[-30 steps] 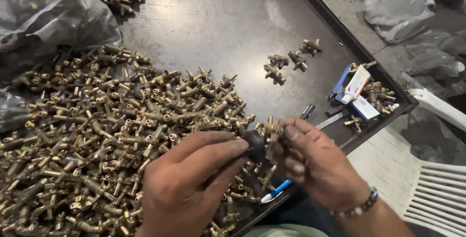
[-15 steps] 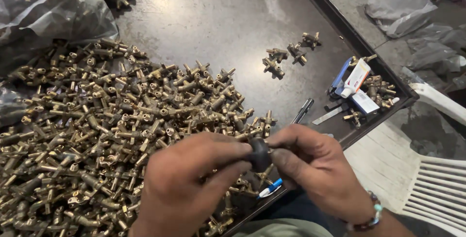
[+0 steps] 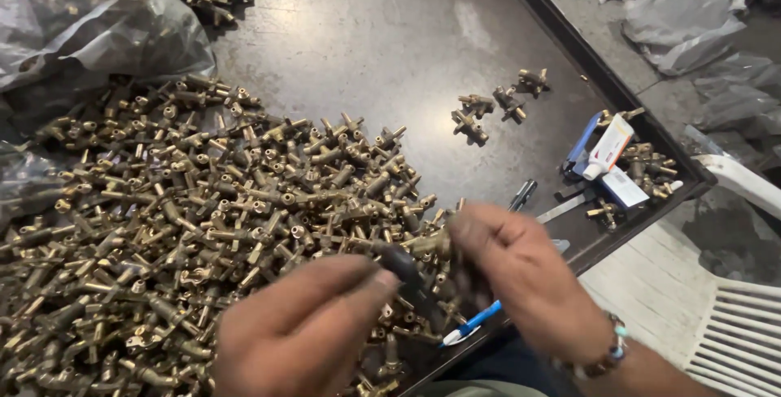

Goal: Sorting and inspecting small brass gas valve fittings on a metal workbench.

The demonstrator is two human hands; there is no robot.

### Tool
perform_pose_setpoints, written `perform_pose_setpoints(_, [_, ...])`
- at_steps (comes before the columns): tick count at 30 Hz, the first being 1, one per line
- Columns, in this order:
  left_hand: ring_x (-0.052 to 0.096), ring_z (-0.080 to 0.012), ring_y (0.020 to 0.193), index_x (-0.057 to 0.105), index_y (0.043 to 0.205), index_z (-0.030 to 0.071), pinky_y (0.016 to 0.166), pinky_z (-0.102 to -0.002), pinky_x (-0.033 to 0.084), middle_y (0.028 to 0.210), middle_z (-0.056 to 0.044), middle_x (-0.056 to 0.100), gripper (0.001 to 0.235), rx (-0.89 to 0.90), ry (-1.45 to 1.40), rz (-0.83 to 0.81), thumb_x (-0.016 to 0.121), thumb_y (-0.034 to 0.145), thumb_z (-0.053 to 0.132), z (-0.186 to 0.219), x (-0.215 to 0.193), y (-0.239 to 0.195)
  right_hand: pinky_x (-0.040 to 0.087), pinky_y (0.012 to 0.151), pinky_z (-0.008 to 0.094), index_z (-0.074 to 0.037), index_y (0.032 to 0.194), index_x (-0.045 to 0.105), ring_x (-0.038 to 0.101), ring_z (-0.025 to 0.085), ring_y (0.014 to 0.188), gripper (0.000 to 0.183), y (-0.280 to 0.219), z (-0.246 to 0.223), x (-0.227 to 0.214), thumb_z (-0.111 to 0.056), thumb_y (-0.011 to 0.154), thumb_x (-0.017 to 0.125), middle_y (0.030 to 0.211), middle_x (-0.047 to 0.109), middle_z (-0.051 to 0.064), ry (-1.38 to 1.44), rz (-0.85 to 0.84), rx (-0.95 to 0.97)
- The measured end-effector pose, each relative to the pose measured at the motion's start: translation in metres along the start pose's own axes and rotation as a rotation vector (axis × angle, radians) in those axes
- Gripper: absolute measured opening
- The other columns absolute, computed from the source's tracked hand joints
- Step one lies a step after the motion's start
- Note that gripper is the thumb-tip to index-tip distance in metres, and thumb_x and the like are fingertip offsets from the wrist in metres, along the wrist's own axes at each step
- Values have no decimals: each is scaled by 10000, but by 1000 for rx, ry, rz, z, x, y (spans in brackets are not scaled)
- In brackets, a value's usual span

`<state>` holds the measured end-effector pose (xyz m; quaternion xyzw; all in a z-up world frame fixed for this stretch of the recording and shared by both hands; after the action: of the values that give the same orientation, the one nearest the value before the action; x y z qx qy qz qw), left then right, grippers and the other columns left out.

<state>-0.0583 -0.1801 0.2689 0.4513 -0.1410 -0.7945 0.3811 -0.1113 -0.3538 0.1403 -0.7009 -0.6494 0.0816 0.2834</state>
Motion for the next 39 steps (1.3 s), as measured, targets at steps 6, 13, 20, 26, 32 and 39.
perform_pose_setpoints(6, [776,-245,955,728,1006,65,780,-291,650,1005,-155,747,270,-357,132,237,838,762,28,-46,-35,-29,604,767,249,-13,1336,545,702,136,944,495,4,-99,22,-430,1081,620,1182,672,82,-430,-129,-835])
perform_pose_setpoints(13, [797,-202,900,763,1010,57,735,-285,654,992,-120,764,253,-339,152,181,849,773,46,-50,-26,-28,526,797,496,-122,1065,690,673,352,986,371,85,-96,-89,-357,817,835,1087,705,125,-1389,760,-453])
perform_pose_setpoints(20, [799,-181,867,762,1006,59,716,-276,655,989,-114,767,230,-308,96,193,848,793,56,-47,-25,-23,500,744,404,-84,1112,644,650,263,891,303,91,-62,-115,-300,929,753,972,704,100,-908,532,-297])
perform_pose_setpoints(26, [800,-163,891,756,1038,44,736,-256,645,1009,-108,767,243,-373,-72,244,836,809,32,-45,-16,-11,545,717,279,-54,1211,587,646,135,822,254,32,-26,-27,-133,973,629,966,689,53,274,-124,-198])
perform_pose_setpoints(32, [803,-168,882,762,1047,55,724,-248,644,1015,-108,766,242,-329,-150,216,839,819,26,-40,-10,-2,533,703,260,44,1317,640,629,108,835,378,5,-33,12,-151,993,627,1016,712,67,158,-86,-206])
perform_pose_setpoints(39, [814,-170,921,755,1053,55,761,-256,662,1039,-96,776,216,-337,-286,137,818,850,20,-37,-2,-1,554,686,252,33,1318,681,652,90,856,414,-5,-31,6,-155,950,669,1092,739,51,-73,12,-258])
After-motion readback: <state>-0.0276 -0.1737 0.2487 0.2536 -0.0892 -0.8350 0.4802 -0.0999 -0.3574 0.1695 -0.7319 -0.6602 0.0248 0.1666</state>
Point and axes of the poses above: each hand's wrist, its own y-axis towards the middle knuckle, its own x-axis out of the palm, z = x × y, the point moved 8 cm from there along y, towards the middle knuckle
